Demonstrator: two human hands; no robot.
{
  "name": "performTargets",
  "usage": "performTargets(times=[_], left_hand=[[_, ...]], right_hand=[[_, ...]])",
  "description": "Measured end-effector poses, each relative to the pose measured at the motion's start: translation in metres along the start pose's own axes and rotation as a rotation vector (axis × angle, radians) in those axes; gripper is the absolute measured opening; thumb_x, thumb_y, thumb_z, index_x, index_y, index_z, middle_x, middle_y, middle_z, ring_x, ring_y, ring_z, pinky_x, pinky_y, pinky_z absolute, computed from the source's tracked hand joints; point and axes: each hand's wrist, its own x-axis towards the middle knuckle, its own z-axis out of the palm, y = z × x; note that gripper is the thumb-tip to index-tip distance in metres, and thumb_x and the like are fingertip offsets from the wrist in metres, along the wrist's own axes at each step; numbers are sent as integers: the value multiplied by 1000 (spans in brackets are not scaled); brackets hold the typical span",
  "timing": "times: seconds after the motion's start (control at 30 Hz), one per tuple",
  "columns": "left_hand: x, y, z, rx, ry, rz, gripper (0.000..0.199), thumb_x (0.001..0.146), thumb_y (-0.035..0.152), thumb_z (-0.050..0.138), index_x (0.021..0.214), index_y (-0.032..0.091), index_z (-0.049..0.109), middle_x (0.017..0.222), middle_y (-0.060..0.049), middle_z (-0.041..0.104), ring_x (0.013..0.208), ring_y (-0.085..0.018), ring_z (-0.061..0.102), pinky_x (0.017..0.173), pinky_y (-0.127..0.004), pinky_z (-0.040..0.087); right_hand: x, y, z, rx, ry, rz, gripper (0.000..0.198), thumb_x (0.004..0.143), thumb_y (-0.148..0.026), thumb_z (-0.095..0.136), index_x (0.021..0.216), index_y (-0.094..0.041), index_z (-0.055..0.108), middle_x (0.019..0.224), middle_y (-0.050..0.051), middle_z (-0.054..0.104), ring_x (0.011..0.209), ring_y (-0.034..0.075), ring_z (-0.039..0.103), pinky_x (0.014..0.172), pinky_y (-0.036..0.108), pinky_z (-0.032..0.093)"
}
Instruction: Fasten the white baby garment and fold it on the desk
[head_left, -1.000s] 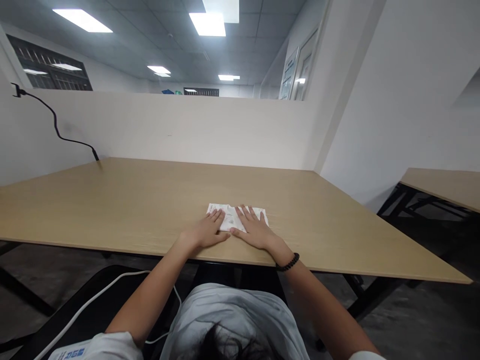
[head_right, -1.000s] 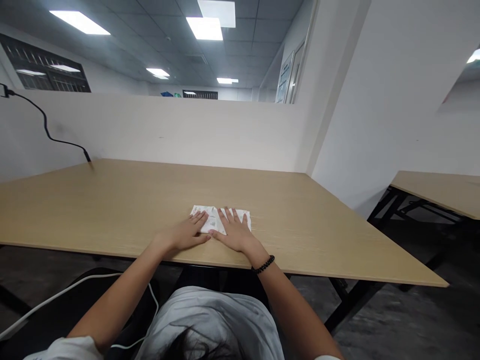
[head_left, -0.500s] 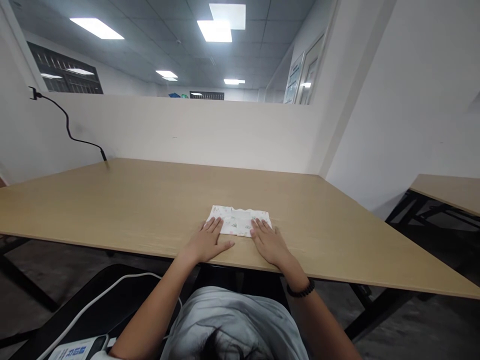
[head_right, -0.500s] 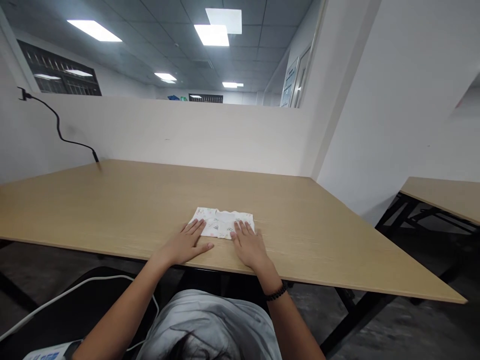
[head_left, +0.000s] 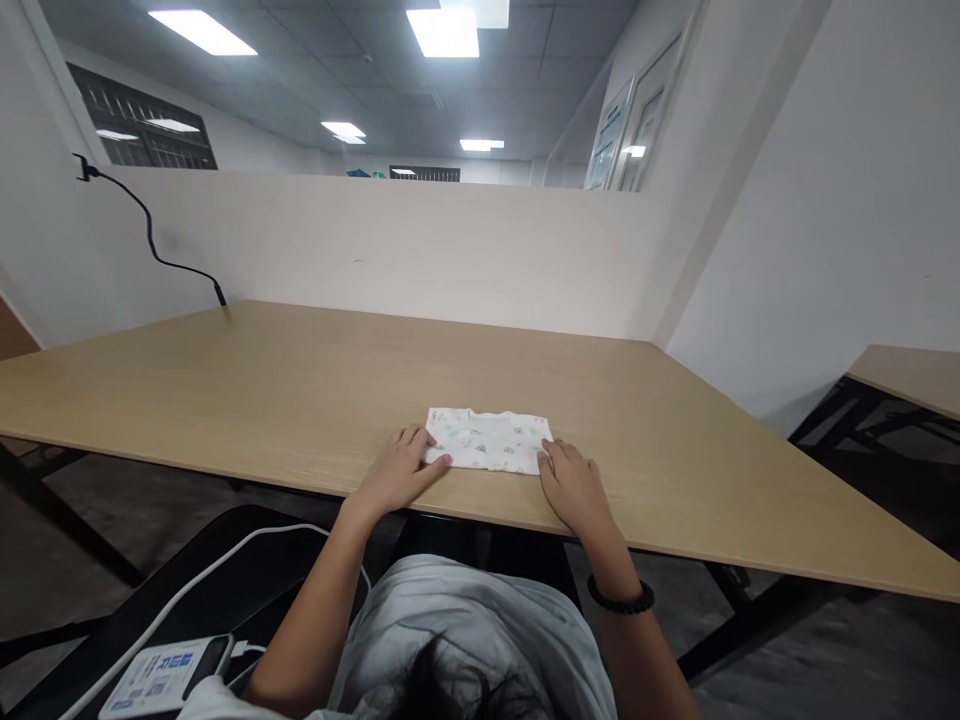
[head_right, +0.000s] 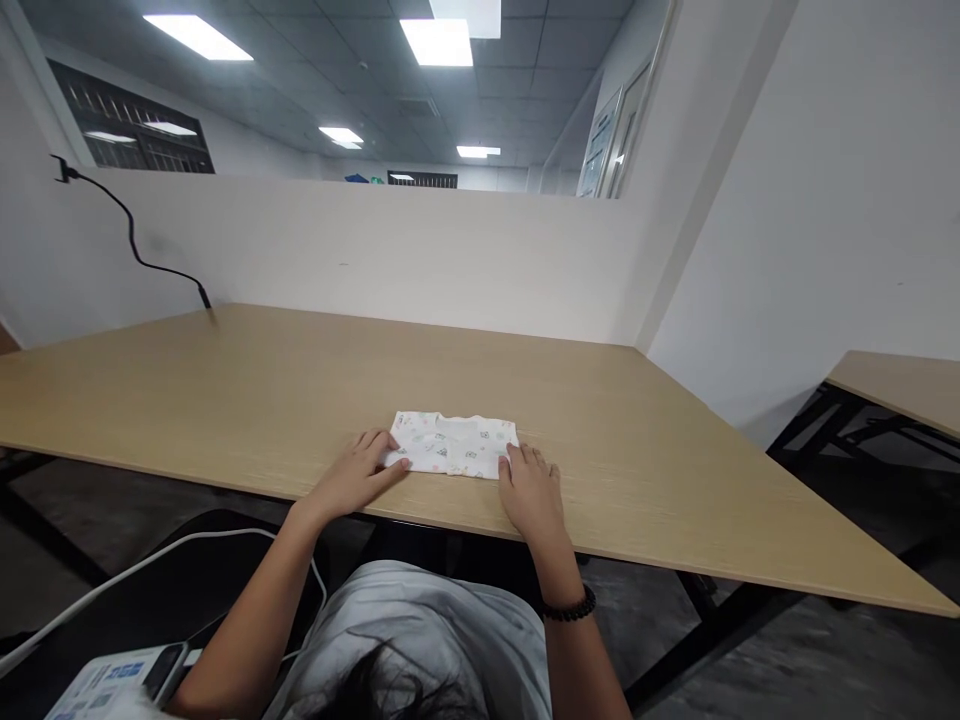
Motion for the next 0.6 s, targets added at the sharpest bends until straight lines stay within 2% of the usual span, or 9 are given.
performTargets(times=[0.07, 0.13, 0.23, 0.3, 0.4, 0.5, 0.6], left_hand=[[-1, 0, -1, -9, 20, 3, 48, 94, 59, 43, 112, 18, 59, 117, -12, 63, 115, -30, 54, 103, -45, 42], [-2, 0, 0, 1, 38, 23, 52, 94, 59, 44, 124, 18, 56, 128, -13, 59, 126, -31, 49, 108, -46, 39], [-2, 0, 2, 48, 15, 69, 70, 95, 63, 41, 150, 21, 36, 157, -13, 37, 148, -32, 24, 118, -49, 23], [-2, 0, 3, 80, -48, 74, 75, 95, 67, 36, 156, 25, 28, 164, -10, 25, 153, -31, 12, 120, -52, 15], [-1, 0, 4, 102, -119, 54, 76, 94, 71, 32, 155, 26, 33, 163, -10, 27, 153, -32, 14, 120, -55, 12], [-2, 0, 3, 110, -106, 41, 75, 94, 71, 33, 152, 25, 39, 161, -10, 32, 151, -31, 21, 120, -53, 14], [-2, 1, 2, 115, -73, 33, 71, 94, 69, 34, 149, 25, 43, 158, -10, 39, 147, -31, 30, 119, -51, 19]], right_hand=[[0, 1, -1, 26, 11, 4, 49, 103, -34, 21, 124, -15, 61, 136, 18, 58, 126, 30, 51, 106, 49, 36], [-1, 1, -1, 31, 47, 17, 48, 103, -35, 23, 120, -13, 62, 139, 21, 54, 128, 31, 49, 105, 47, 37], [-2, -1, 0, 8, 123, -45, 48, 102, -35, 27, 135, -15, 56, 159, 18, 32, 145, 34, 29, 112, 53, 29], [-3, -3, 2, -6, 98, -141, 52, 102, -36, 27, 148, -19, 44, 164, 12, 21, 150, 32, 18, 114, 57, 23], [-3, -5, 4, -24, -13, -178, 57, 103, -42, 25, 155, -20, 35, 165, 11, 19, 151, 30, 16, 115, 60, 20], [-2, -4, 4, -27, -55, -117, 62, 103, -46, 23, 153, -13, 37, 162, 15, 27, 149, 31, 24, 116, 56, 21], [0, -3, 4, -9, -29, -87, 62, 103, -46, 22, 148, -9, 44, 155, 18, 40, 145, 29, 34, 117, 50, 23]])
